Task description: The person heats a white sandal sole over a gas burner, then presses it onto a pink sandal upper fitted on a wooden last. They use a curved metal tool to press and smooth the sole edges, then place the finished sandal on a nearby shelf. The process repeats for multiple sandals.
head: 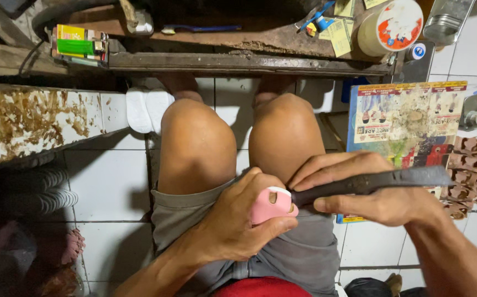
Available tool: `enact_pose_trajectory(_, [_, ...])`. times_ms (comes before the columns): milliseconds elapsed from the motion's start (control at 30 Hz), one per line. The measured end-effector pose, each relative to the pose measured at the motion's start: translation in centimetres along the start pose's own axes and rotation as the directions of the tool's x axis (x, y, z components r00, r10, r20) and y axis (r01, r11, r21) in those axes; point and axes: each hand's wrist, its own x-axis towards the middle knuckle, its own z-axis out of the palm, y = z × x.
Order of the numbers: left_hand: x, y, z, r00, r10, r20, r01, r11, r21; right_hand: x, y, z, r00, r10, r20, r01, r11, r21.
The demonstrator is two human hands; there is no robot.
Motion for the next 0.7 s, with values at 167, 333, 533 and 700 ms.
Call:
enact_pose_trajectory(167, [0.1, 0.0, -0.1, 0.999, 0.001, 0.049, -0.004, 0.997, 0.072, 1.5, -0.8, -1.2, 0.993, 0.105, 0.058, -0.112, 0.985, 0.133])
enact_pose_trajectory(333, [-0.3, -0.6, 0.0, 0.998, -0.01, 0.063, 0.006, 0.998, 0.061, 4.3, -3.2, -1.7, 0.971, 0.119, 0.207, -0.106, 0.992, -0.071])
enact_pose_trajectory(533, [-0.6, -0.1, 0.1, 0.989, -0.133, 0.06, 0.125, 0.986, 0.113, 8.2, -7.0, -1.2, 0.836, 0.459, 0.3, -0.258, 0.813, -0.522])
enact_pose_trajectory(700, [-1.3, 1.7, -0.6, 0.998, 0.061, 0.001, -0.061, 0.997, 0.047, 5.2, -4.2, -4.3, 0.984, 0.175, -0.02, -0.176, 0.984, -0.039])
